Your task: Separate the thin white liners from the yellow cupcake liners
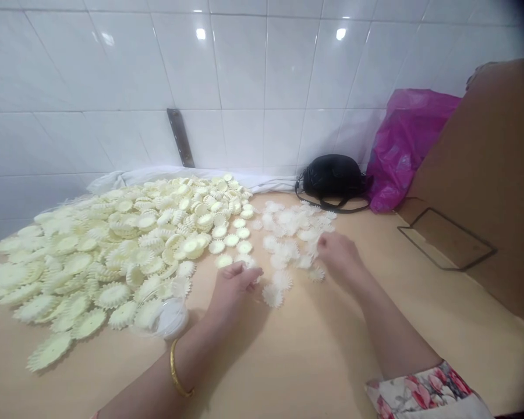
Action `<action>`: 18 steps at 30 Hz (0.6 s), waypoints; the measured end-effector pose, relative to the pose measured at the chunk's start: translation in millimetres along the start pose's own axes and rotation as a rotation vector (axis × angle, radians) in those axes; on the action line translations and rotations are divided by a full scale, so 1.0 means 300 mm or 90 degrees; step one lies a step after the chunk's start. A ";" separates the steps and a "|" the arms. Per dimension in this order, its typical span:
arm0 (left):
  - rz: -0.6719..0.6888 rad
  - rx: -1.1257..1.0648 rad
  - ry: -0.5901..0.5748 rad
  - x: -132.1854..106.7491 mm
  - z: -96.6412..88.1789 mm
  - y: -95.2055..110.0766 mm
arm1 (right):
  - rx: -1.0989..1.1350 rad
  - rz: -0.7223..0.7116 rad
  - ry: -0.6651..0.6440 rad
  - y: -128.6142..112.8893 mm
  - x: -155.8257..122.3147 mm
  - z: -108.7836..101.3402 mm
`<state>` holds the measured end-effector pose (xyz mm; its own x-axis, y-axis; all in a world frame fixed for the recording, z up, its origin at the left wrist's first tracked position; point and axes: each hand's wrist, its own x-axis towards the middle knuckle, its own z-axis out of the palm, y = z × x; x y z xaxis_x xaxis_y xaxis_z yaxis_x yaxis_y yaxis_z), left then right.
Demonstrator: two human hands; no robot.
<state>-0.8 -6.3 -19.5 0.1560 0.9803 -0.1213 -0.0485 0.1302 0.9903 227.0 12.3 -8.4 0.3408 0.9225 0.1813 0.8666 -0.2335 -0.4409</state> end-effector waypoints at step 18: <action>-0.150 -0.208 -0.167 -0.019 0.020 0.011 | 0.597 -0.117 -0.353 -0.106 -0.097 -0.032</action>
<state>4.0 -12.4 -15.3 0.4419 0.8530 -0.2777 -0.2827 0.4262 0.8593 193.0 -10.0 8.7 -0.1786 0.9839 -0.0028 0.1865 0.0311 -0.9820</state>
